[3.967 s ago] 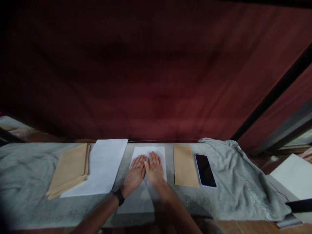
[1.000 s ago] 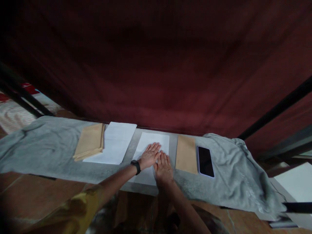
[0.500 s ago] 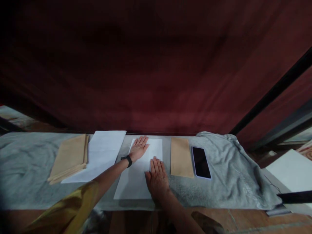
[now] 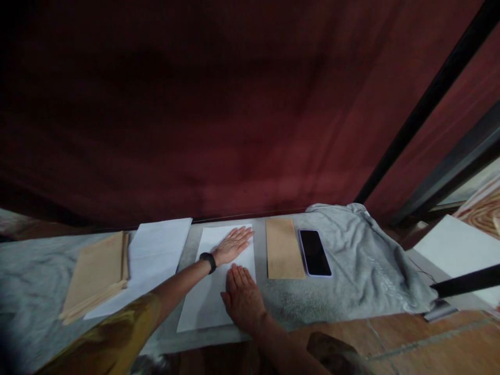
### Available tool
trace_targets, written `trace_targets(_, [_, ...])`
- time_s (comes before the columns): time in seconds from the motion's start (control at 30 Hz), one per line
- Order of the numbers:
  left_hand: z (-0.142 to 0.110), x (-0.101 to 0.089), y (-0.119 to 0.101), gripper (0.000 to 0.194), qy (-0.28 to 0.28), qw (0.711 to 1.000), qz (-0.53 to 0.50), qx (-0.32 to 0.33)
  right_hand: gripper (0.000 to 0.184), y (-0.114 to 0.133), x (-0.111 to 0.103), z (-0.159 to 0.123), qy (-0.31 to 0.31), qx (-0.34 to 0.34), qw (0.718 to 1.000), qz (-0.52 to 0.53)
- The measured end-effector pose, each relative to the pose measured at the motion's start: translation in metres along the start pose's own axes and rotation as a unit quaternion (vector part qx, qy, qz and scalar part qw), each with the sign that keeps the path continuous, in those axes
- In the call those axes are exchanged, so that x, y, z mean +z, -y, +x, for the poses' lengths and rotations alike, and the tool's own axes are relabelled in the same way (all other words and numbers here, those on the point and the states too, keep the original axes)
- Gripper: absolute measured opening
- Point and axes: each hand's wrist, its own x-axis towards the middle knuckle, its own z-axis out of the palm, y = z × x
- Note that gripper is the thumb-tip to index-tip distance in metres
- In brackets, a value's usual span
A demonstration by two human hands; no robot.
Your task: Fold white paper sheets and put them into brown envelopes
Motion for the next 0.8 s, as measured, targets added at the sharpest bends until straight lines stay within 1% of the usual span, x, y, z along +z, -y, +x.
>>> trace_targets(0.07, [0.007, -0.001, 0.004, 0.055, -0.008, 1.000, 0.014, -0.017, 0.047, 0.002, -0.007, 0.000, 0.014, -0.064, 0.997, 0.030])
trace_targets(0.1, [0.010, -0.001, 0.005, 0.055, -0.012, 0.999, 0.020, -0.022, 0.044, 0.002, -0.010, 0.000, 0.016, -0.084, 0.995, 0.046])
trace_targets(0.13, [0.012, 0.000, 0.005, 0.055, -0.016, 0.999, 0.027, -0.027, 0.041, 0.002, -0.013, 0.001, 0.014, -0.090, 0.994, 0.062])
trace_targets(0.17, [0.013, 0.000, 0.005, 0.055, -0.019, 0.999, 0.032, -0.031, 0.039, 0.001, -0.016, 0.002, 0.009, -0.083, 0.994, 0.077])
trace_targets(0.23, [0.011, 0.003, 0.002, 0.055, -0.025, 0.998, 0.041, -0.039, 0.039, -0.001, -0.020, 0.003, -0.023, -0.030, 0.994, 0.098])
trace_targets(0.3, [0.004, 0.006, -0.002, 0.055, -0.025, 0.998, 0.045, -0.039, 0.039, -0.003, -0.019, 0.004, -0.062, 0.034, 0.992, 0.102])
trace_targets(0.37, [-0.009, 0.008, -0.005, 0.056, -0.019, 0.998, 0.045, -0.031, 0.040, -0.005, -0.015, 0.003, -0.080, 0.072, 0.990, 0.091])
trace_targets(0.4, [-0.016, 0.009, -0.007, 0.056, -0.016, 0.999, 0.044, -0.026, 0.041, -0.005, -0.013, 0.002, -0.078, 0.076, 0.991, 0.082])
trace_targets(0.47, [-0.032, 0.010, -0.008, 0.056, -0.017, 0.999, 0.040, -0.020, 0.044, -0.006, -0.008, -0.001, -0.063, 0.063, 0.994, 0.066])
trace_targets(0.53, [-0.047, 0.008, -0.007, 0.056, -0.023, 0.999, 0.039, -0.028, 0.047, -0.007, -0.005, -0.003, -0.052, 0.051, 0.996, 0.051])
trace_targets(0.6, [-0.060, 0.004, -0.001, 0.056, -0.031, 0.997, 0.040, -0.061, 0.048, -0.007, -0.004, -0.004, -0.041, 0.052, 0.997, 0.039])
trace_targets(0.73, [-0.082, -0.006, 0.013, 0.059, -0.045, 0.984, 0.048, -0.165, 0.048, -0.008, -0.004, -0.005, -0.018, 0.054, 0.998, 0.023])
trace_targets(0.8, [-0.095, -0.008, 0.017, 0.059, -0.049, 0.977, 0.054, -0.200, 0.049, -0.008, -0.004, -0.006, -0.016, 0.059, 0.998, 0.020])
